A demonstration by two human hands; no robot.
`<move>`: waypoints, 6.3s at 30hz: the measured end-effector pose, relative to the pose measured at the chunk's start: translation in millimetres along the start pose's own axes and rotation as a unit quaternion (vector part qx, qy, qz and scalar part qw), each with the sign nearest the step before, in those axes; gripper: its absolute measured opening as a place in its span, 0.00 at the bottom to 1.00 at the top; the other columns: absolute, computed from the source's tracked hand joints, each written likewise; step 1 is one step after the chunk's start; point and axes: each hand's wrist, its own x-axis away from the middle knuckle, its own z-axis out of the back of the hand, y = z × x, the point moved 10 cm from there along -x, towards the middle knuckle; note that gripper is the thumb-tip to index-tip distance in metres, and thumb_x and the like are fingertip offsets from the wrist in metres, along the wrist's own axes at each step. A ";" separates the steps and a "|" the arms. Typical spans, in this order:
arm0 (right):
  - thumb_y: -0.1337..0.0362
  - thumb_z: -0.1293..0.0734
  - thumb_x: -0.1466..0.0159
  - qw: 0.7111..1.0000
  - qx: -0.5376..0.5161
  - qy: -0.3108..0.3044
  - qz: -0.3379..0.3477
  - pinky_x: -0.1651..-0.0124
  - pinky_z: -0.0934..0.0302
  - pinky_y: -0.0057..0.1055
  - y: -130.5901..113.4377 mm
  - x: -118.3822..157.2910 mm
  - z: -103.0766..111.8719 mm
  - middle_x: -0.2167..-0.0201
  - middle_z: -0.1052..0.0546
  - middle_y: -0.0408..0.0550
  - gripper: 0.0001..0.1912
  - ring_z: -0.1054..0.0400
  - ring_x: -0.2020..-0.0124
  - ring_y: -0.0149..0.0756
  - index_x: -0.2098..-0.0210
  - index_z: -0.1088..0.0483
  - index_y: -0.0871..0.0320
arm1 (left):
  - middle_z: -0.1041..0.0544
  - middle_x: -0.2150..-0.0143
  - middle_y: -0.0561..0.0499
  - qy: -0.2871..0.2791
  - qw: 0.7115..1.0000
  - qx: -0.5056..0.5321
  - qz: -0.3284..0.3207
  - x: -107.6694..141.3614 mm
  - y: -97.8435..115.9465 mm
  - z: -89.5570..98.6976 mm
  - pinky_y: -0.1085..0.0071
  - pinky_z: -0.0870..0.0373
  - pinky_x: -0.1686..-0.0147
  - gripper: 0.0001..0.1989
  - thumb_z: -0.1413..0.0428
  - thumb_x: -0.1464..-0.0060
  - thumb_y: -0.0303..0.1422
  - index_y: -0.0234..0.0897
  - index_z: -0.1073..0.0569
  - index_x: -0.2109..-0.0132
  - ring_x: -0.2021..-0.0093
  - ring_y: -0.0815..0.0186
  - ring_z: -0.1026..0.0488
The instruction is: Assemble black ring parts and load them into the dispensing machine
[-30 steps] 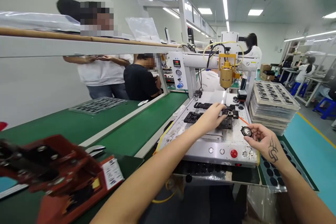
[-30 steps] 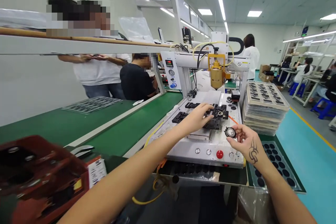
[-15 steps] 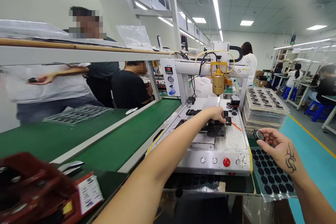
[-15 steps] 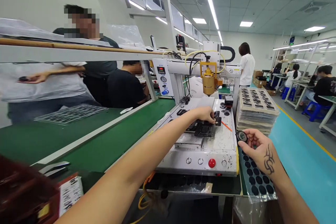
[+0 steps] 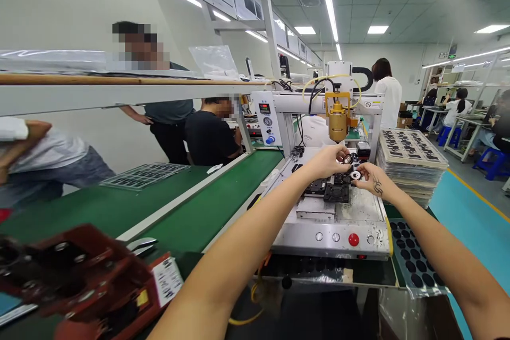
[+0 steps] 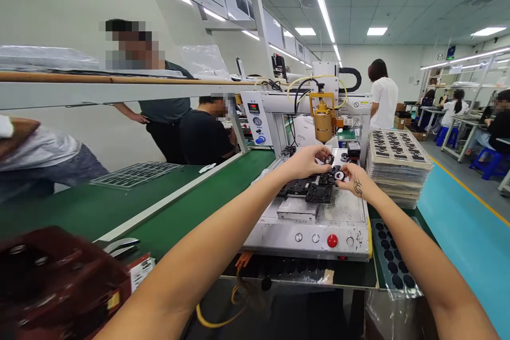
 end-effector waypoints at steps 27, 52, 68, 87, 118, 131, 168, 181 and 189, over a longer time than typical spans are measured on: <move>0.53 0.33 0.27 0.990 0.110 0.043 0.071 0.51 0.33 0.41 -12.1 -15.4 -13.2 0.61 0.21 0.54 0.17 0.27 0.58 0.46 0.56 0.17 0.58 | 0.21 0.57 0.50 0.148 0.984 0.070 0.067 238.8 0.4 48.5 0.63 0.25 0.53 0.17 0.40 0.42 0.33 0.40 0.25 0.46 0.58 0.61 0.22; 0.69 0.39 0.23 0.980 0.029 -0.090 0.173 0.47 0.25 0.46 -104.4 208.8 -249.9 0.52 0.20 0.56 0.16 0.25 0.51 0.48 0.40 0.27 0.54 | 0.28 0.28 0.38 -0.014 0.943 0.272 0.191 366.5 -125.3 -141.2 0.65 0.25 0.56 0.15 0.36 0.49 0.28 0.38 0.25 0.53 0.62 0.66 0.24; 0.69 0.39 0.22 0.962 0.122 -0.086 0.227 0.53 0.31 0.47 -77.3 215.0 -287.1 0.52 0.18 0.60 0.17 0.29 0.56 0.51 0.42 0.21 0.57 | 0.32 0.25 0.31 -0.085 0.905 0.364 0.204 354.8 -144.7 -145.9 0.72 0.29 0.67 0.15 0.33 0.49 0.30 0.35 0.23 0.53 0.70 0.74 0.29; 0.58 0.35 0.23 0.988 -0.153 -0.015 -0.012 0.62 0.27 0.38 -62.8 244.2 -195.3 0.66 0.20 0.49 0.10 0.23 0.66 0.42 0.53 0.22 0.53 | 0.28 0.28 0.36 0.037 0.900 0.361 0.243 351.3 -126.1 -131.9 0.71 0.30 0.67 0.15 0.32 0.52 0.30 0.36 0.23 0.56 0.70 0.74 0.31; 0.47 0.26 0.30 0.822 -0.426 -0.210 -0.315 0.75 0.45 0.29 -61.8 267.5 -186.2 0.79 0.29 0.38 0.19 0.38 0.80 0.30 0.65 0.29 0.54 | 0.13 0.47 0.40 0.141 0.602 0.709 0.340 384.1 -21.7 -143.7 0.49 0.21 0.39 0.23 0.29 0.40 0.41 0.36 0.18 0.41 0.46 0.50 0.15; 0.50 0.30 0.28 0.927 -0.277 -0.198 -0.157 0.48 0.35 0.38 -107.1 237.9 -170.6 0.51 0.23 0.50 0.16 0.29 0.51 0.44 0.66 0.27 0.53 | 0.15 0.48 0.44 0.154 0.626 0.689 0.331 383.1 -17.1 -144.7 0.52 0.19 0.39 0.22 0.31 0.37 0.42 0.38 0.18 0.41 0.45 0.52 0.17; 0.62 0.30 0.27 0.980 -0.143 -0.131 -0.044 0.55 0.34 0.37 -121.6 237.2 -169.3 0.58 0.26 0.47 0.12 0.29 0.57 0.40 0.66 0.34 0.52 | 0.13 0.48 0.41 0.162 0.785 0.509 0.313 384.0 -12.3 -135.5 0.59 0.18 0.43 0.20 0.40 0.31 0.36 0.36 0.24 0.36 0.48 0.54 0.14; 0.57 0.29 0.26 0.970 -0.184 -0.150 -0.046 0.62 0.31 0.35 -123.0 224.4 -168.5 0.67 0.23 0.44 0.07 0.29 0.68 0.37 0.59 0.24 0.52 | 0.22 0.35 0.38 0.180 0.794 0.498 0.300 378.7 -25.2 -108.0 0.59 0.21 0.41 0.29 0.37 0.34 0.35 0.42 0.33 0.30 0.41 0.56 0.19; 0.46 0.26 0.31 0.897 -0.348 -0.159 -0.220 0.72 0.30 0.32 -101.6 242.8 -196.3 0.71 0.24 0.43 0.19 0.30 0.74 0.34 0.54 0.23 0.55 | 0.18 0.63 0.48 0.199 0.780 0.483 0.345 383.2 -26.0 -119.9 0.68 0.19 0.63 0.11 0.35 0.36 0.37 0.36 0.18 0.51 0.65 0.63 0.19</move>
